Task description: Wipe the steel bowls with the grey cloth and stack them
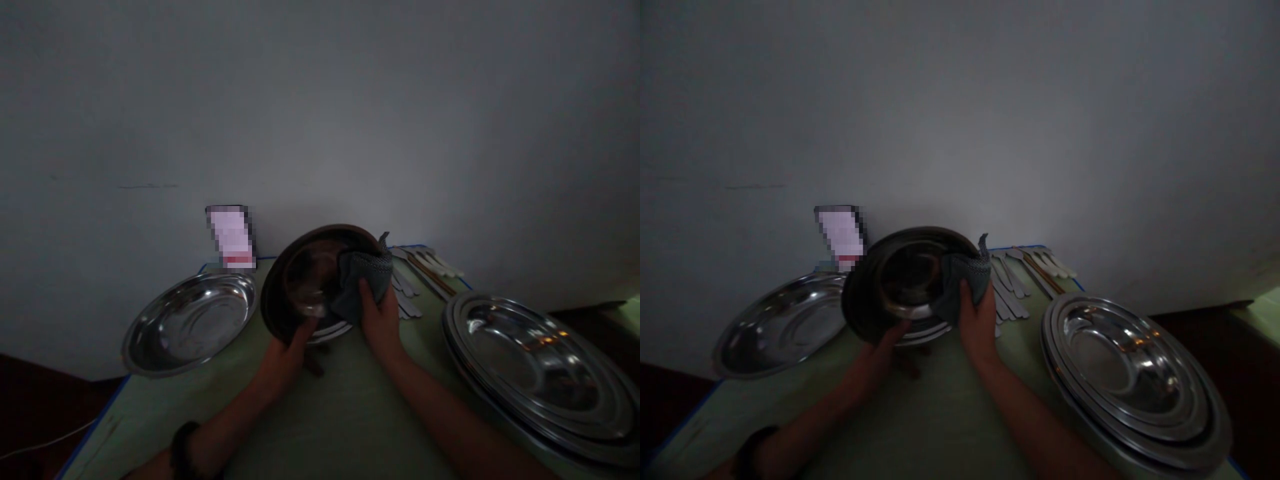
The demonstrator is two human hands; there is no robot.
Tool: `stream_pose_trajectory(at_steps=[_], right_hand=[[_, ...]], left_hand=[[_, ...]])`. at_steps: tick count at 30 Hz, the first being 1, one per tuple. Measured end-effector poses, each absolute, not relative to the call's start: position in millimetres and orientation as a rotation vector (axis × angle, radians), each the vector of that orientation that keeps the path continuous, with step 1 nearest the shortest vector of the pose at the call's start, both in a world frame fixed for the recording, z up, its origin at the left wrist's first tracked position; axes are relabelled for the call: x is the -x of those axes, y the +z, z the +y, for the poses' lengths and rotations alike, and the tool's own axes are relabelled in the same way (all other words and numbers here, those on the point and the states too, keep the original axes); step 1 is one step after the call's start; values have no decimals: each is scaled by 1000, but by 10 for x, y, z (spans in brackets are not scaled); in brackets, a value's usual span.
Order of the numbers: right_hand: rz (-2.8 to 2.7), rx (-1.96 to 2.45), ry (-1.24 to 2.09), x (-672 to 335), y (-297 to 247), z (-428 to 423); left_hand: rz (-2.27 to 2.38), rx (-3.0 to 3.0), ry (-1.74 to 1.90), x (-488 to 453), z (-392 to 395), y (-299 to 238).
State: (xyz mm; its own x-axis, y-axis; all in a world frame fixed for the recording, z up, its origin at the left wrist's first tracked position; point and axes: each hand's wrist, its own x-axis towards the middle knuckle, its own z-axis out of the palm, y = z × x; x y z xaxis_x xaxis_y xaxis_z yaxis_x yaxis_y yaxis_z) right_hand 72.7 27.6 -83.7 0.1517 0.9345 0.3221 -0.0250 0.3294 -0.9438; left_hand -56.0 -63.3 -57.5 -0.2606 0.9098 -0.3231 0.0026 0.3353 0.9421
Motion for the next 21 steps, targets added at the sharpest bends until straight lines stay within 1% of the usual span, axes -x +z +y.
stream_pose_trajectory(at_steps=[4, 9, 13, 21], right_hand=[[-1145, 964, 811, -781, -787, 332], [-1166, 986, 889, -717, -837, 256], [-1169, 1022, 963, -668, -904, 205], [-1187, 1069, 969, -679, -925, 241]], left_hand=[[1625, -816, 1155, 566, -654, -545], [1572, -773, 1206, 596, -620, -608], [1468, -895, 1170, 621, -597, -699], [1504, -937, 1096, 616, -611, -670]])
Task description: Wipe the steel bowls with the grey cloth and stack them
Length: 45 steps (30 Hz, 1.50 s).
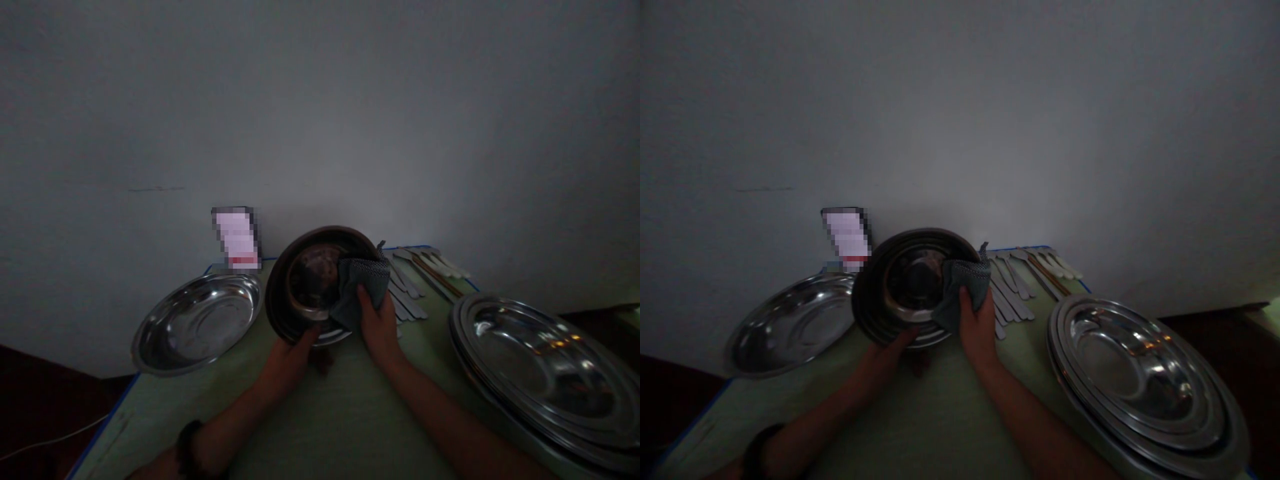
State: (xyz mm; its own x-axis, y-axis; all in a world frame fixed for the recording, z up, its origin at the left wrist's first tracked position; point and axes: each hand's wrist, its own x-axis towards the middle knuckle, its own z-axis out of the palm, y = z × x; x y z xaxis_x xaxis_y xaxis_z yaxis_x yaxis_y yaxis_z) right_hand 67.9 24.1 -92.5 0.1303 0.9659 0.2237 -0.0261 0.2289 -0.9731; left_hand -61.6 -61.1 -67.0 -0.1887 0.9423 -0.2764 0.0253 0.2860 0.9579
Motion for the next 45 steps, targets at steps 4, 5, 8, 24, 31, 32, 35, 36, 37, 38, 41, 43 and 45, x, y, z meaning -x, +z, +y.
stream_pose_trajectory(at_steps=[4, 5, 8, 24, 31, 32, 35, 36, 37, 38, 41, 43, 45], right_hand=[[-1186, 1072, 967, -674, -929, 244], [-1186, 1068, 971, -674, -932, 246], [-1189, 1043, 987, -674, -943, 253], [-1186, 1054, 1015, -674, -952, 269], [-1188, 1050, 1019, -675, -953, 273], [-1184, 1043, 1017, -673, -952, 273], [-1178, 1034, 1021, -670, -949, 274], [-1177, 1039, 1024, -670, -949, 274], [-1178, 1044, 1025, -670, -950, 274], [-1180, 1047, 1023, -672, -953, 274], [-1184, 1041, 1008, -677, -958, 273], [-1192, 1033, 1006, -680, -955, 270], [-1206, 1039, 986, -682, -944, 265]], left_hand=[[1524, -915, 1078, 609, -616, -674], [1530, -911, 1078, 608, -617, -676], [1546, -926, 1070, 607, -618, -670], [1604, -998, 1002, 623, -628, -642], [1557, -997, 1047, 617, -618, -641], [1557, -985, 1044, 615, -617, -640], [1569, -970, 1037, 612, -616, -643], [1571, -975, 1038, 612, -616, -646], [1574, -981, 1037, 613, -616, -649], [1575, -992, 1038, 613, -616, -653], [1579, -1031, 1045, 619, -619, -656], [1577, -1045, 1036, 624, -621, -653], [1571, -1034, 1027, 628, -621, -656]])
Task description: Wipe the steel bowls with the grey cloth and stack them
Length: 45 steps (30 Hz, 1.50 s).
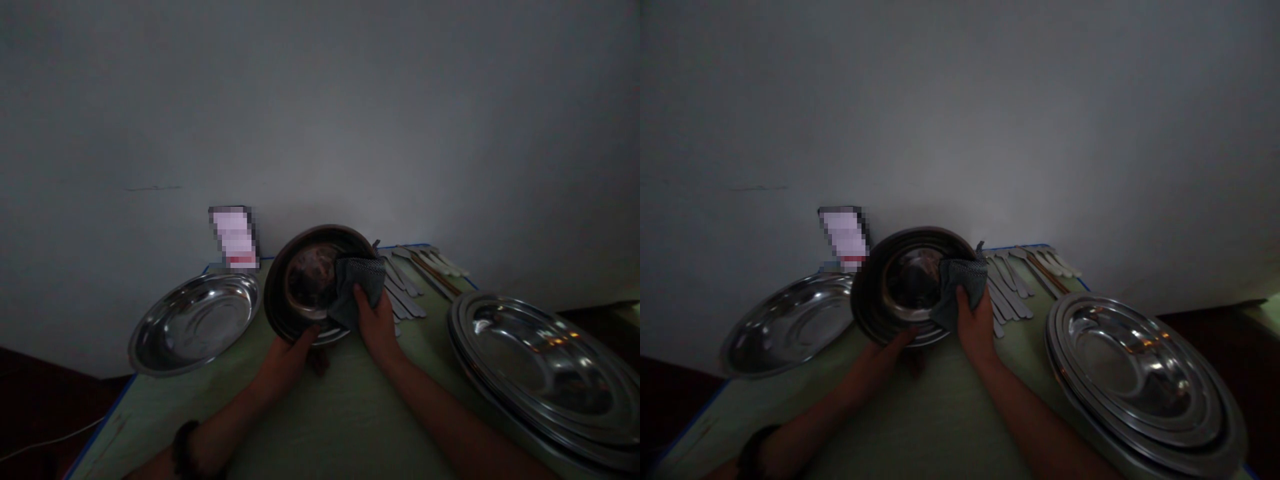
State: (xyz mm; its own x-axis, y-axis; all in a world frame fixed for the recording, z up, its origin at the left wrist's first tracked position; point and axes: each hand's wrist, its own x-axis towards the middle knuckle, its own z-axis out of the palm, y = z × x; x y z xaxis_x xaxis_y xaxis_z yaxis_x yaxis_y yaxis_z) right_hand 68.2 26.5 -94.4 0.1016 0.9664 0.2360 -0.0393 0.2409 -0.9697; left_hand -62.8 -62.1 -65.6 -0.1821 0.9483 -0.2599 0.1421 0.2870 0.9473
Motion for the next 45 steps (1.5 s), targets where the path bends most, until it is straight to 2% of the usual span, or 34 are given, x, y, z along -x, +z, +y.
stream_pose_trajectory(at_steps=[19, 26, 45], right_hand=[[-1163, 1116, 992, -692, -938, 271], [-1214, 1105, 990, -687, -954, 283], [-1242, 1121, 997, -699, -952, 283]], left_hand=[[1436, -953, 1110, 646, -626, -762], [1546, -1076, 968, 639, -650, -689], [1567, -1087, 955, 648, -610, -761]])
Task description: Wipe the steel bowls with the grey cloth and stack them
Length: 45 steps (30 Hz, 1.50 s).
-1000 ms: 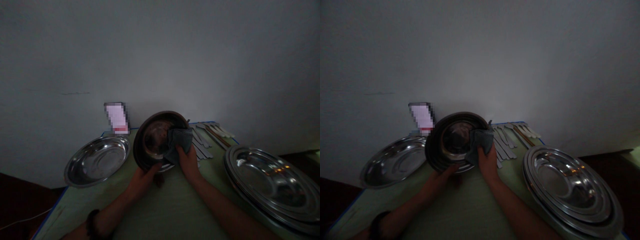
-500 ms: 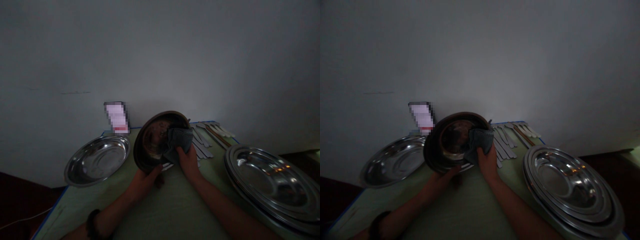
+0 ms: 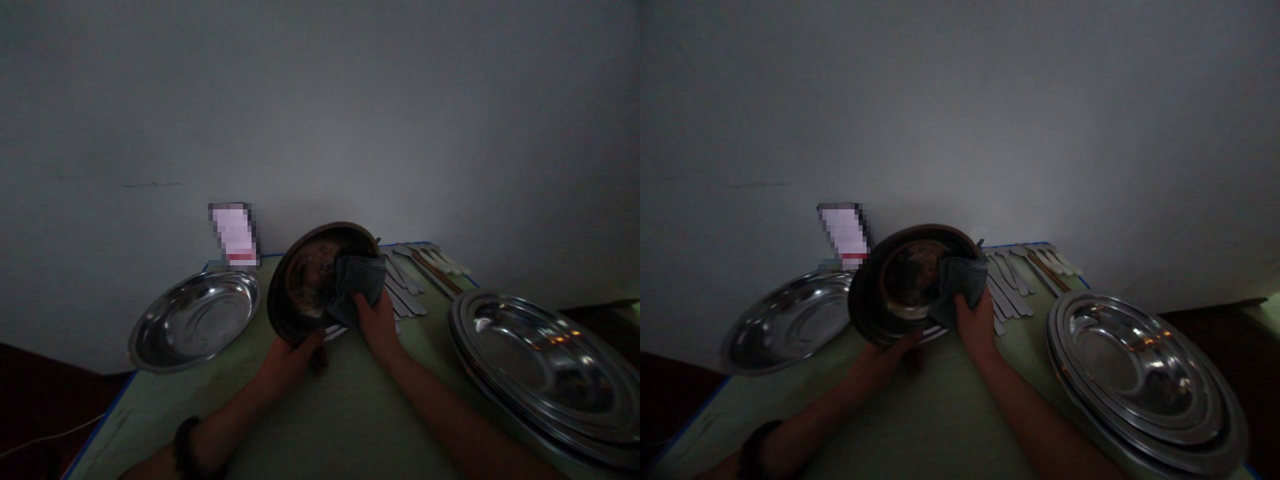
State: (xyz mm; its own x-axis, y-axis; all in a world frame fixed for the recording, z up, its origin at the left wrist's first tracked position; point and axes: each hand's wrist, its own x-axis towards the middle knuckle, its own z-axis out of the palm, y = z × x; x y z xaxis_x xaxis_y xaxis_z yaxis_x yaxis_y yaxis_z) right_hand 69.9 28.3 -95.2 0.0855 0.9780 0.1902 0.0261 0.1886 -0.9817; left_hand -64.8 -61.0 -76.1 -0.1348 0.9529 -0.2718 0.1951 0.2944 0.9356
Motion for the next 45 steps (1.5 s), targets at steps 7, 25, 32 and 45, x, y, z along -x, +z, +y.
stream_pose_trajectory(at_steps=[7, 25, 32, 45], right_hand=[[-1256, 1112, 1005, -703, -960, 285], [-1267, 1124, 989, -713, -981, 298], [-1255, 1132, 991, -706, -964, 287], [-1297, 1138, 974, -725, -928, 290]], left_hand=[[1551, -1085, 963, 634, -624, -725], [1570, -1092, 970, 633, -614, -719], [1561, -1094, 966, 648, -606, -741], [1538, -1146, 990, 665, -611, -650]])
